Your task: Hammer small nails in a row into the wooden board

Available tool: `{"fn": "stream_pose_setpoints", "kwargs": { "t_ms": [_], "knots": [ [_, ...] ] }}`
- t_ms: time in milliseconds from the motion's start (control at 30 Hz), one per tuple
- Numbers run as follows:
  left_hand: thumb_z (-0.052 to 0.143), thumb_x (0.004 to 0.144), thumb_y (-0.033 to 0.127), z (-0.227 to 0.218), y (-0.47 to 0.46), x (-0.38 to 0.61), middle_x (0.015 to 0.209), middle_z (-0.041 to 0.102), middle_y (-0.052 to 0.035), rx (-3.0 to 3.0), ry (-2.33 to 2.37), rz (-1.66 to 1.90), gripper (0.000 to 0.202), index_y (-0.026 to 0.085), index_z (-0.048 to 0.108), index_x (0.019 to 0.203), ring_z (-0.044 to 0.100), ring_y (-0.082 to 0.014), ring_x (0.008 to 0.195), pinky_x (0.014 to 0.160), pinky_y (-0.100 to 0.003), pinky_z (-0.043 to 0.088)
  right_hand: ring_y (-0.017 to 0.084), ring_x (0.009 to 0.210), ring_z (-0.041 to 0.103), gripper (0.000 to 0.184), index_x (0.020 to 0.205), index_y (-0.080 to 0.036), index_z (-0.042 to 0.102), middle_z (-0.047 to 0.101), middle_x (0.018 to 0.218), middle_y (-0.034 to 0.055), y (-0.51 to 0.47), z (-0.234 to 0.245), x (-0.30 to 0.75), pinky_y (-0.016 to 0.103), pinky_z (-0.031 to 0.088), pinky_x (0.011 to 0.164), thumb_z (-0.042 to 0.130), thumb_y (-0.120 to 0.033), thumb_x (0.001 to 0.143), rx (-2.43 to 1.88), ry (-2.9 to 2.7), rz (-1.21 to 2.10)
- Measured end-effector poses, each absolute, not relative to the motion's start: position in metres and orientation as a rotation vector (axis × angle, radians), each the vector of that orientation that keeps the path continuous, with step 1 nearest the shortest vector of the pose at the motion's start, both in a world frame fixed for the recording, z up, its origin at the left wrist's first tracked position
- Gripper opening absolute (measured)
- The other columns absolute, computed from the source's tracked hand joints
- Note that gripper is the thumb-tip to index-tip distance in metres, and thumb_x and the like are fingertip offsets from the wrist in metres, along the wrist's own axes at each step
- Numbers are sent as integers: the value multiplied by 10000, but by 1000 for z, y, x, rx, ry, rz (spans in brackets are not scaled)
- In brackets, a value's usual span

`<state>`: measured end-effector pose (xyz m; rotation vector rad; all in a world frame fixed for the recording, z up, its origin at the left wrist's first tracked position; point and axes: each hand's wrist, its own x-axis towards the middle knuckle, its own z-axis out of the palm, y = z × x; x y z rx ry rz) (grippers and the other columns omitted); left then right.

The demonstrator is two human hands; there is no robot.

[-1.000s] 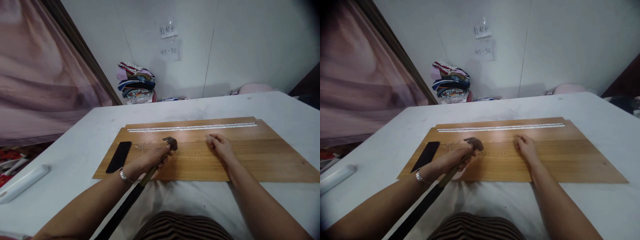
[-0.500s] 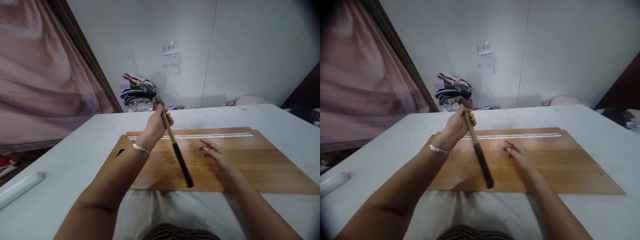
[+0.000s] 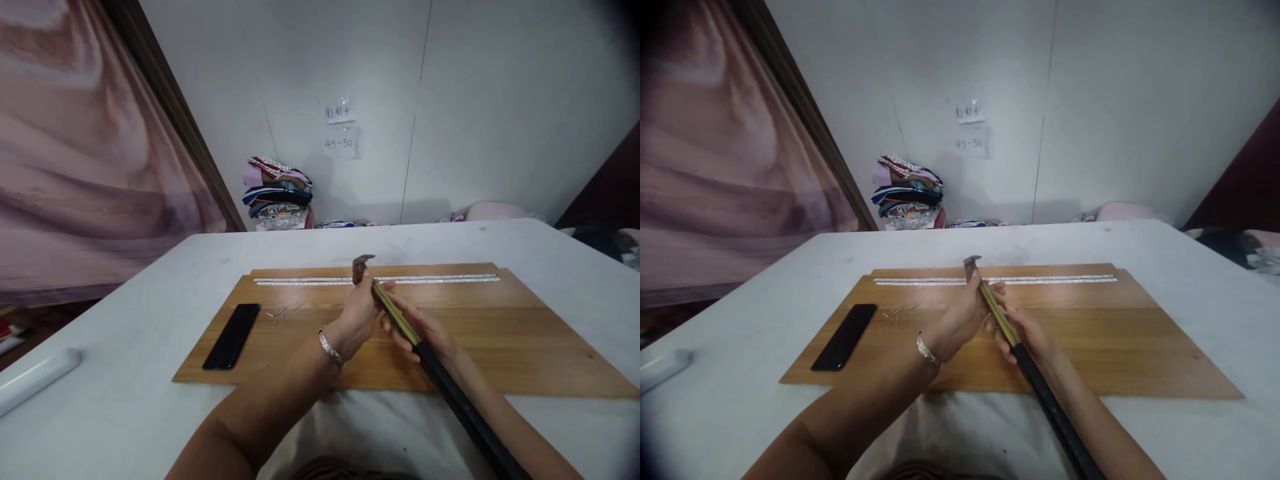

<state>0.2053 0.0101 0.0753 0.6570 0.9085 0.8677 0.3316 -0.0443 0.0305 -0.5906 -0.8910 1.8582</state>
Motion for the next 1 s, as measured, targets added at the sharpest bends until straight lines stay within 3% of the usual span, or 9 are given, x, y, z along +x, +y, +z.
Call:
{"fn": "stream_pose_setpoints", "kwargs": {
  "t_ms": [67,233,333,433,600,667,733,833,1000],
  "knots": [
    [306,946,579,68,4,206,642,582,-59,712,920,865,583,86,613,889,486,-97,432,349,-193,268,63,399,455,687,1400,-269,423,656,833,28,-43,30,329,149,334,271,624,-533,799,-560,-869,1871],
    [442,858,672,56,-4,209,630,541,2,655,910,952,574,125,599,937,436,-70,436,420,-190,330,63,487,483,620,1295,-263,492,641,908,31,-41,28,330,114,331,289,676,-521,763,-562,-826,1888],
    [464,881,611,52,-9,212,693,548,10,651,919,994,479,155,585,965,449,-61,477,447,-173,330,25,362,348,464,1100,-235,556,582,714,-38,-38,23,332,105,279,256,683,-519,756,-553,-864,1941],
    [531,880,522,52,-18,210,837,604,-11,706,855,982,358,203,573,1039,562,-81,627,554,-175,412,3,284,191,350,897,-216,537,448,565,-100,-37,23,337,109,234,226,665,-517,773,-585,-915,2004],
    [589,840,500,56,-32,173,1023,662,-83,1024,717,768,423,214,585,1152,643,-139,784,647,-224,462,16,285,213,323,1004,-234,533,421,594,-106,-49,40,344,128,276,237,647,-451,794,-652,-983,2026],
    [590,838,477,51,-33,147,1013,674,-82,1195,825,782,426,202,601,1164,615,-121,688,620,-232,460,19,290,234,344,1065,-233,536,424,604,-102,-55,48,342,133,274,243,643,-422,798,-664,-1000,2041],
    [530,861,479,40,-32,117,847,672,-56,1375,1014,805,361,164,663,975,571,-113,606,606,-239,448,20,297,243,373,1110,-231,530,420,599,-102,-59,51,338,132,266,249,645,-391,794,-666,-1000,2065],
    [470,895,432,19,-32,75,724,640,-29,1700,1399,849,321,184,639,780,588,-161,697,664,-259,427,21,312,276,367,1103,-230,519,438,613,-96,-60,48,328,131,278,263,649,-348,781,-717,-991,2098],
    [403,941,343,-10,-41,45,841,667,-50,2097,1800,660,283,203,628,843,597,-196,797,724,-296,415,25,315,274,297,1028,-226,513,433,604,-97,-58,33,314,130,269,261,624,-322,770,-809,-987,2135]
  ]
}}
